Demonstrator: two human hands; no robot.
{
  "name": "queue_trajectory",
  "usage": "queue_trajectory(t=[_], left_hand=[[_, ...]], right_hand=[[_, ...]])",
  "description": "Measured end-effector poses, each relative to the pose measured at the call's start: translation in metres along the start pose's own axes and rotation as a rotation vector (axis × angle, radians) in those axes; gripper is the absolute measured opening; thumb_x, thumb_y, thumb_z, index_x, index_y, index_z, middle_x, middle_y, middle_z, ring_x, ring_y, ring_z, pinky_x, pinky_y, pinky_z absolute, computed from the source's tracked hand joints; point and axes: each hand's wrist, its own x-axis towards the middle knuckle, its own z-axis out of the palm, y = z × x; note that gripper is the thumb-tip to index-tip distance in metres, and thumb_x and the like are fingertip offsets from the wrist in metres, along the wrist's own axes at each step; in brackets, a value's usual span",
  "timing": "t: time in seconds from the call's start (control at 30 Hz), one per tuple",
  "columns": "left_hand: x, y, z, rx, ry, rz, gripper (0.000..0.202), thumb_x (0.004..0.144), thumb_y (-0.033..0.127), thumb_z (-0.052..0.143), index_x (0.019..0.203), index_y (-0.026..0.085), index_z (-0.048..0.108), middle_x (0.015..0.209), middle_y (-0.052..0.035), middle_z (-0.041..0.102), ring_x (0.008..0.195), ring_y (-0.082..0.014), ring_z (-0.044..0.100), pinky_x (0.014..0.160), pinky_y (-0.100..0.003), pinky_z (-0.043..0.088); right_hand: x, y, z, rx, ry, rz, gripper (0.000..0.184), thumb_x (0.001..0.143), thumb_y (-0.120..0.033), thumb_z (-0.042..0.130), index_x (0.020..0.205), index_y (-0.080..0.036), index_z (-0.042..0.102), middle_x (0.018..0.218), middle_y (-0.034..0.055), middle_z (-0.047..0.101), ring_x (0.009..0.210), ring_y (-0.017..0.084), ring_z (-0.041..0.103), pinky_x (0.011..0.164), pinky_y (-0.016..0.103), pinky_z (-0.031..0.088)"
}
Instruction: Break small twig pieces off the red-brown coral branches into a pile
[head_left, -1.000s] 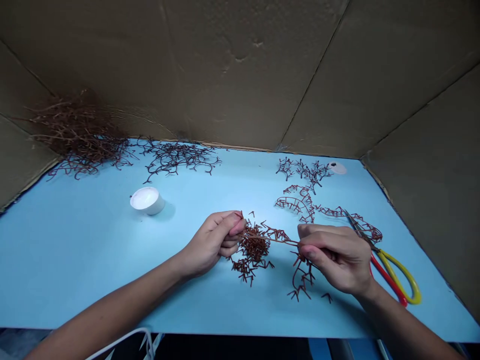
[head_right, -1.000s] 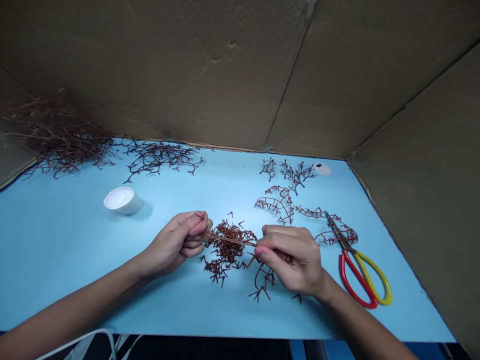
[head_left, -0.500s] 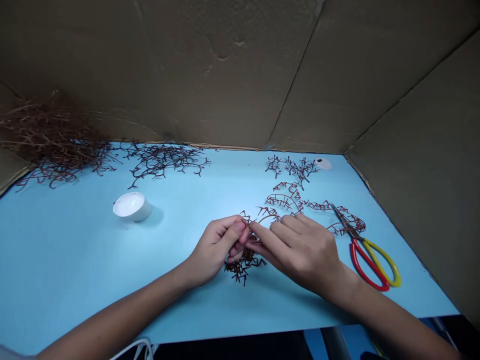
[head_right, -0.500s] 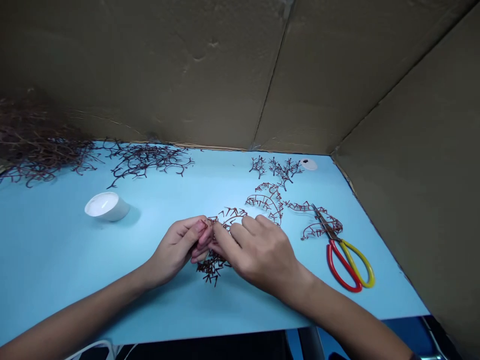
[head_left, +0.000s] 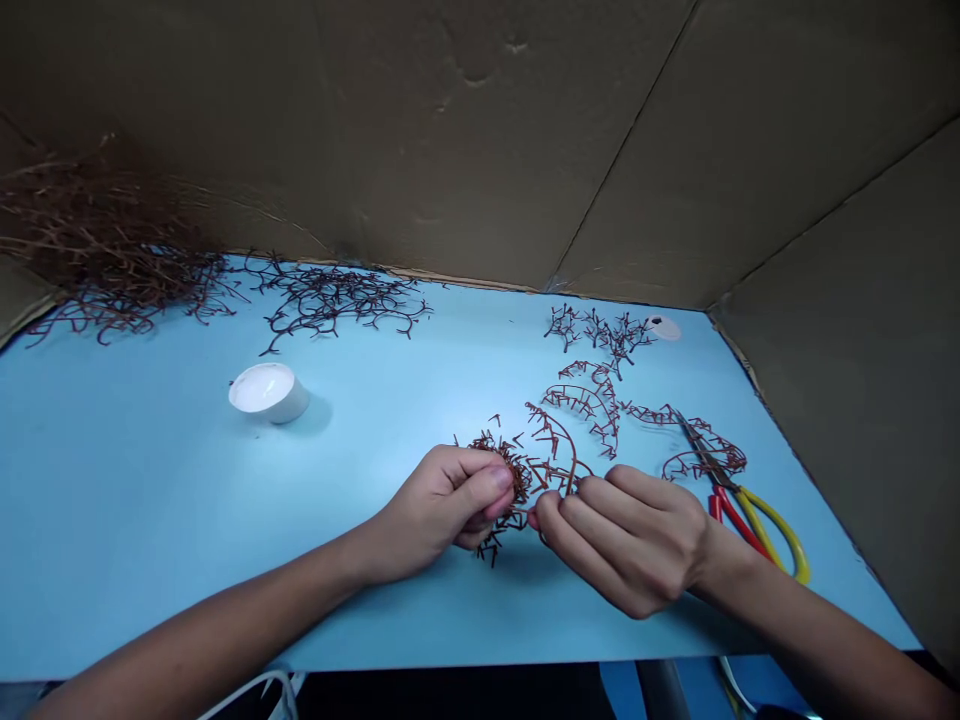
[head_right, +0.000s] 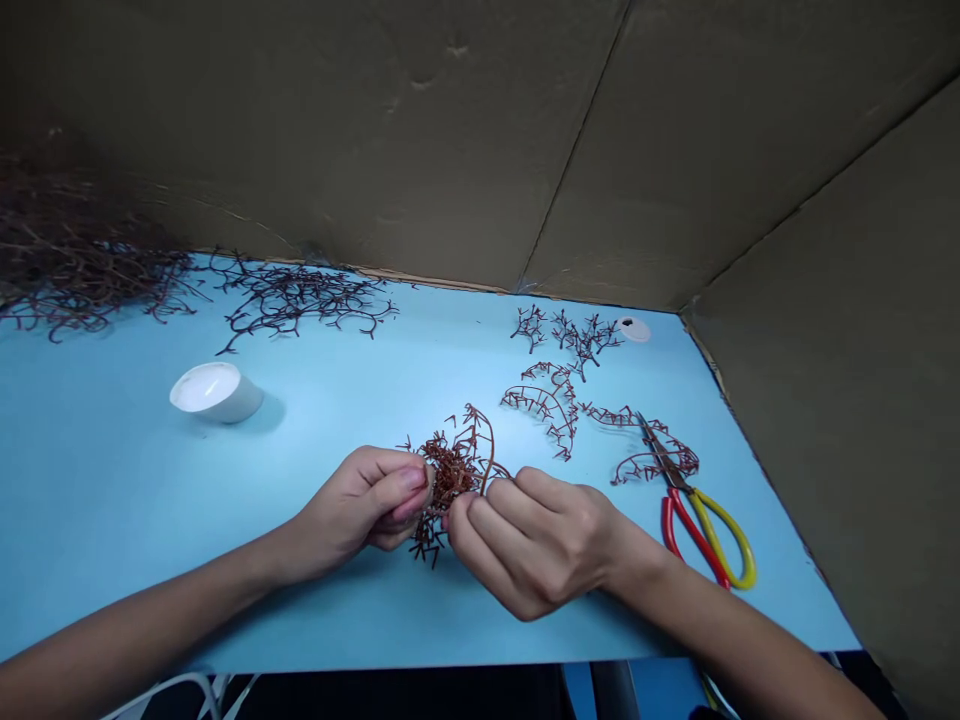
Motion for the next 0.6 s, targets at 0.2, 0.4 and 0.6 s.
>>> queue_trajectory(t=[0.2, 0.4, 0.6], left_hand=[[0.009, 0.013, -0.032, 0.44, 0.21, 0.207, 0.039, 0.105, 0.034, 0.054, 0.069, 0.019, 0.051, 0.061, 0.0045, 0.042, 0.051, -0.0089, 0.035, 0.049, -0.023, 0.03], [0.019, -0.013, -0.037, 1.253, 0.078, 0.518, 0.025, 0.109, 0.029, 0.055, 0.106, 0.02, 0.078, 0.093, -0.0081, 0.075, 0.086, -0.0202, 0.062, 0.078, -0.034, 0.05], [0.017, -0.019, -0.039, 1.418, 0.146, 0.578, 0.02, 0.104, 0.026, 0.066, 0.121, 0.018, 0.074, 0.103, -0.0088, 0.079, 0.091, -0.0229, 0.064, 0.08, -0.037, 0.055]], right_hand=[[-0.013, 0.009, 0.004, -0.061, 0.12, 0.164, 0.01, 0.098, -0.016, 0.073, 0.093, -0.024, 0.074, 0.056, -0.0039, 0.056, 0.053, 0.014, 0.04, 0.049, 0.035, 0.027], [-0.007, 0.002, 0.026, 0.472, 0.356, 0.774, 0.018, 0.105, -0.028, 0.063, 0.099, -0.023, 0.079, 0.076, 0.0001, 0.075, 0.057, 0.012, 0.056, 0.053, 0.027, 0.042], [-0.013, 0.007, 0.041, 0.802, 0.401, 1.033, 0.022, 0.099, -0.042, 0.072, 0.101, -0.022, 0.082, 0.058, -0.0054, 0.047, 0.054, 0.011, 0.037, 0.048, 0.025, 0.028]])
